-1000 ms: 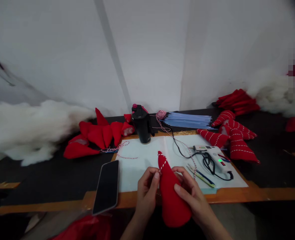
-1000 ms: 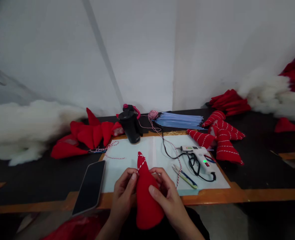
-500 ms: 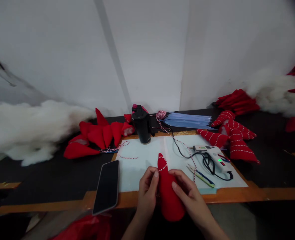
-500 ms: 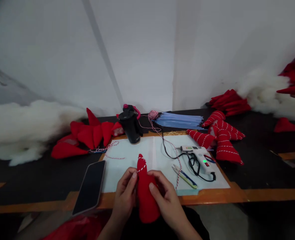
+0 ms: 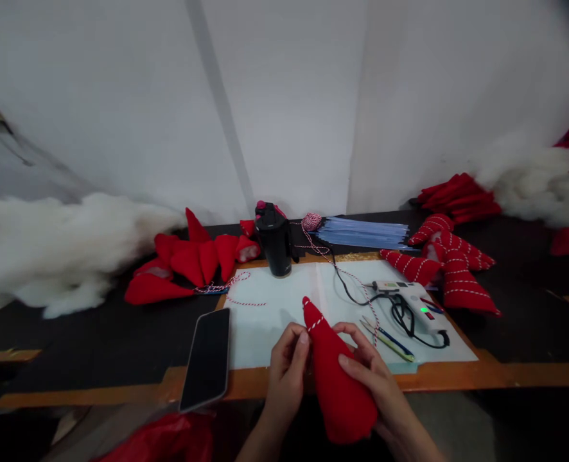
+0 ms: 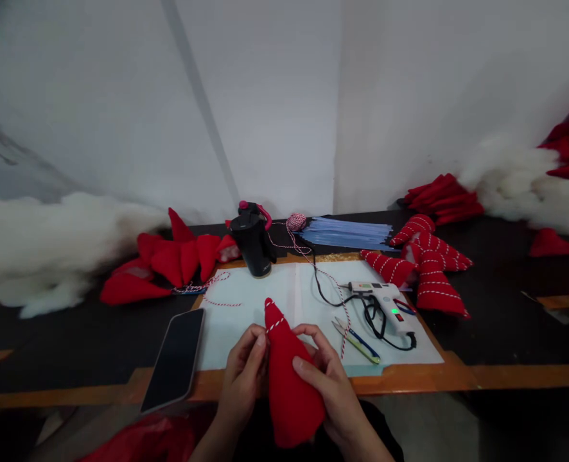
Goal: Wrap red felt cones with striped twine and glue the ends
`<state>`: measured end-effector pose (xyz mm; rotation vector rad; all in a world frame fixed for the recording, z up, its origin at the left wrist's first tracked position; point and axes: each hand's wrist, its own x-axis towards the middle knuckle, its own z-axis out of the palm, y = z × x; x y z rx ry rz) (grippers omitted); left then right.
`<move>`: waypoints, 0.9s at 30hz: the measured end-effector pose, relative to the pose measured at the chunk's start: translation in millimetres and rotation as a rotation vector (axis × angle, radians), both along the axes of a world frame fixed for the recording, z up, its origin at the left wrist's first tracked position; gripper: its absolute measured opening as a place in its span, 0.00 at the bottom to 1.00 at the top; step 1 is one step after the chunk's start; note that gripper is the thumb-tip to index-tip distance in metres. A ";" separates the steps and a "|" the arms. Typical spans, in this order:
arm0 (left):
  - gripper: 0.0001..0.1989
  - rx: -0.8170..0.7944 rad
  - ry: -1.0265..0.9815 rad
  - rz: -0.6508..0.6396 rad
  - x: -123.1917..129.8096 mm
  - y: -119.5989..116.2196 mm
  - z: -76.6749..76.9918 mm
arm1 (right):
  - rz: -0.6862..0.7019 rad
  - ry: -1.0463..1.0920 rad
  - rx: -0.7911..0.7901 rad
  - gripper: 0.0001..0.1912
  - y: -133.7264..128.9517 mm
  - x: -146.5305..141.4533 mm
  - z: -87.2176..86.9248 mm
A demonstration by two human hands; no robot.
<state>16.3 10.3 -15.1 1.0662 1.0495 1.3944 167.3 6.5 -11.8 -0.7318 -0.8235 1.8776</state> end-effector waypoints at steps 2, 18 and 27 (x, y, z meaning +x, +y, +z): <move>0.17 0.001 0.007 -0.004 1.4 -0.1 -0.7 | -0.034 -0.090 0.055 0.23 0.2 0.1 -4.9; 0.16 0.046 0.156 -0.056 4.6 -2.3 -0.4 | -0.115 -0.124 0.102 0.17 6.1 7.1 -13.7; 0.16 0.051 0.190 -0.076 5.0 -4.5 0.1 | -0.139 -0.068 0.084 0.28 6.3 7.1 -6.4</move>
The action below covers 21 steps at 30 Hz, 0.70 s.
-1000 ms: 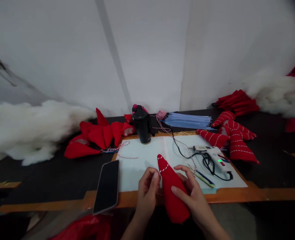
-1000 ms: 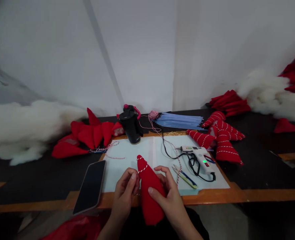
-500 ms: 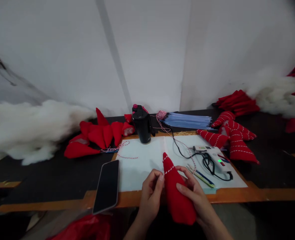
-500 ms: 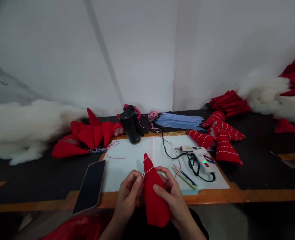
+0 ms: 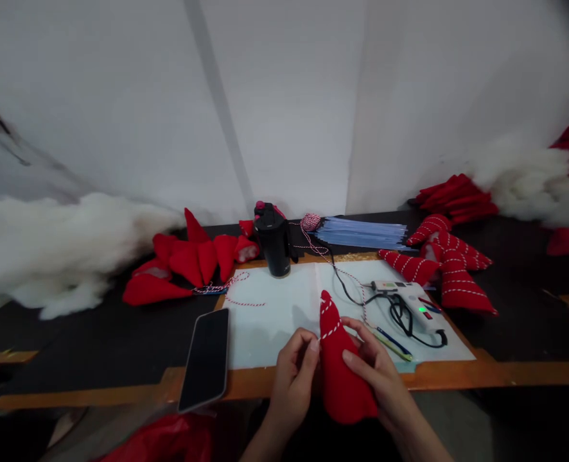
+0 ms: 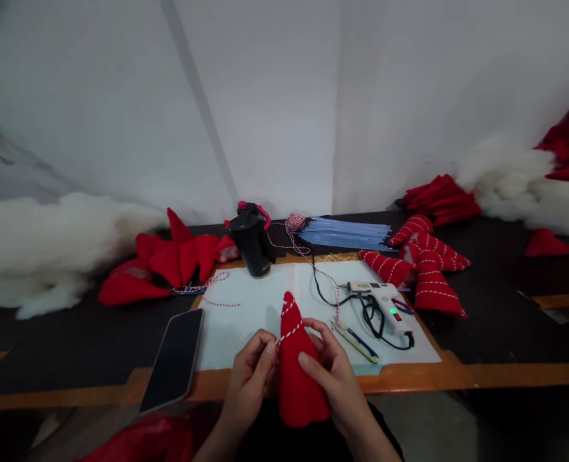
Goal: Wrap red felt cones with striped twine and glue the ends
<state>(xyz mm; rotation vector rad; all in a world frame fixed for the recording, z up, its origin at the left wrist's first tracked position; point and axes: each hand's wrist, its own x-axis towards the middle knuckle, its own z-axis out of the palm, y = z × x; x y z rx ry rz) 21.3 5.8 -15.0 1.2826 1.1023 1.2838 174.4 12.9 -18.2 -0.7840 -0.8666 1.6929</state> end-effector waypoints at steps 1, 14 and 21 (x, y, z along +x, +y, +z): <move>0.17 -0.001 -0.006 -0.001 0.3 -0.5 -0.2 | 0.038 0.066 -0.050 0.28 0.1 0.7 1.8; 0.15 0.047 0.045 -0.032 5.9 0.2 3.2 | -0.043 -0.139 0.072 0.29 3.3 11.2 -5.5; 0.16 0.012 0.030 -0.040 8.3 -1.0 -2.7 | -0.027 0.105 -0.115 0.25 -1.9 8.3 7.8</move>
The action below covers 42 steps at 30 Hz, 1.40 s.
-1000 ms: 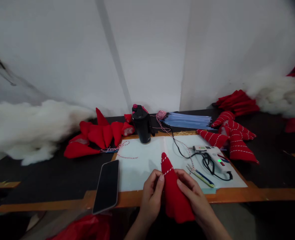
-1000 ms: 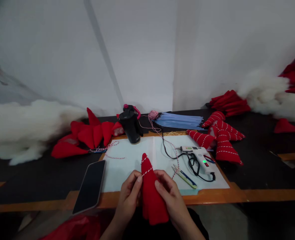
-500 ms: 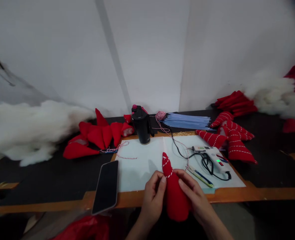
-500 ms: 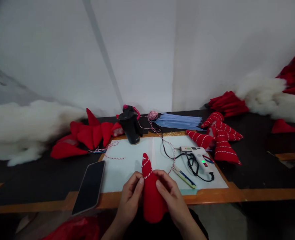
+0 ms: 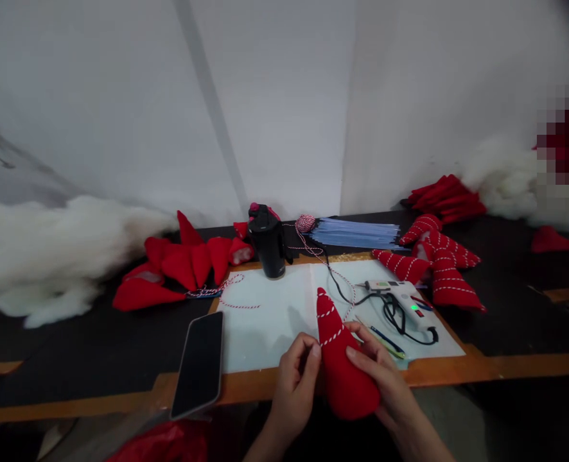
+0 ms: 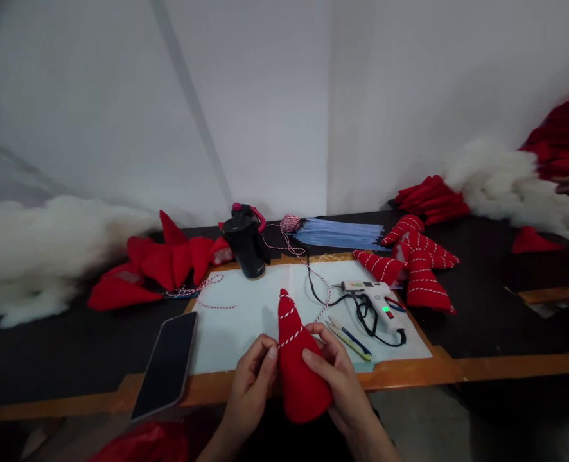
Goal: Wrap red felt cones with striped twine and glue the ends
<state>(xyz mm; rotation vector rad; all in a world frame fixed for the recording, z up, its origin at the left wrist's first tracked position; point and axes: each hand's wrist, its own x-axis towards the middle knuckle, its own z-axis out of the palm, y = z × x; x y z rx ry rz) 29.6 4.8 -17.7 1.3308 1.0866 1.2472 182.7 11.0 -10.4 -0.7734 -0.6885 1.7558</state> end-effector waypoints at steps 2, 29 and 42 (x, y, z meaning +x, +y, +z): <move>0.16 0.000 -0.005 0.007 1.1 0.8 0.0 | -0.050 -0.112 0.098 0.22 -1.6 -1.7 -3.8; 0.17 0.039 0.049 0.041 5.1 -1.4 3.2 | 0.011 -0.520 0.404 0.26 -5.6 5.1 -12.5; 0.17 0.102 0.002 0.088 -5.0 -9.5 0.5 | 0.004 0.053 -0.046 0.28 -4.6 6.7 2.4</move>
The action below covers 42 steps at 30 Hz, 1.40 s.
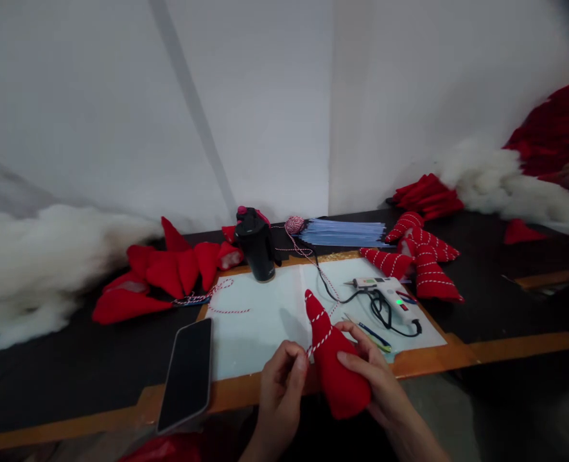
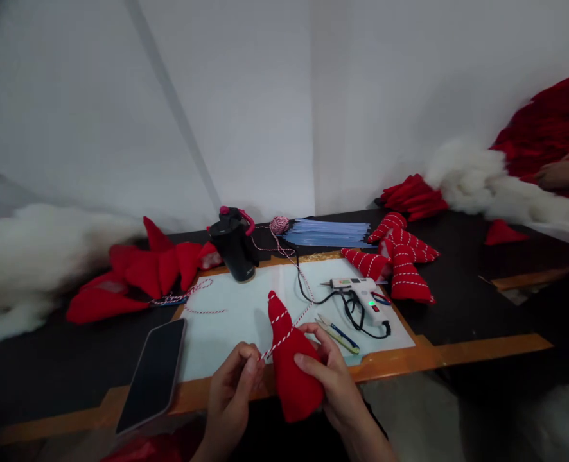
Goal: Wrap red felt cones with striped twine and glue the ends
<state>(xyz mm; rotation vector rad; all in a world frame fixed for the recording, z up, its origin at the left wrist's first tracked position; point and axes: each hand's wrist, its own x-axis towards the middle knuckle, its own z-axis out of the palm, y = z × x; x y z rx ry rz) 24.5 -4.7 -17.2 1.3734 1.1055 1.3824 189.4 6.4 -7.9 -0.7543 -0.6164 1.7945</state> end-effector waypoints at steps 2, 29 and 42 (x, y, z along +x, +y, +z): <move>0.16 0.028 0.003 0.009 -1.9 -1.5 -0.9 | -0.021 0.016 -0.015 0.27 1.0 2.5 -2.3; 0.15 -0.028 0.100 -0.110 12.0 5.9 -5.5 | -0.029 0.085 0.001 0.21 2.3 8.4 -15.0; 0.15 -0.074 0.247 -0.117 22.2 9.4 1.3 | -0.247 -0.378 0.260 0.34 -3.3 2.6 -18.6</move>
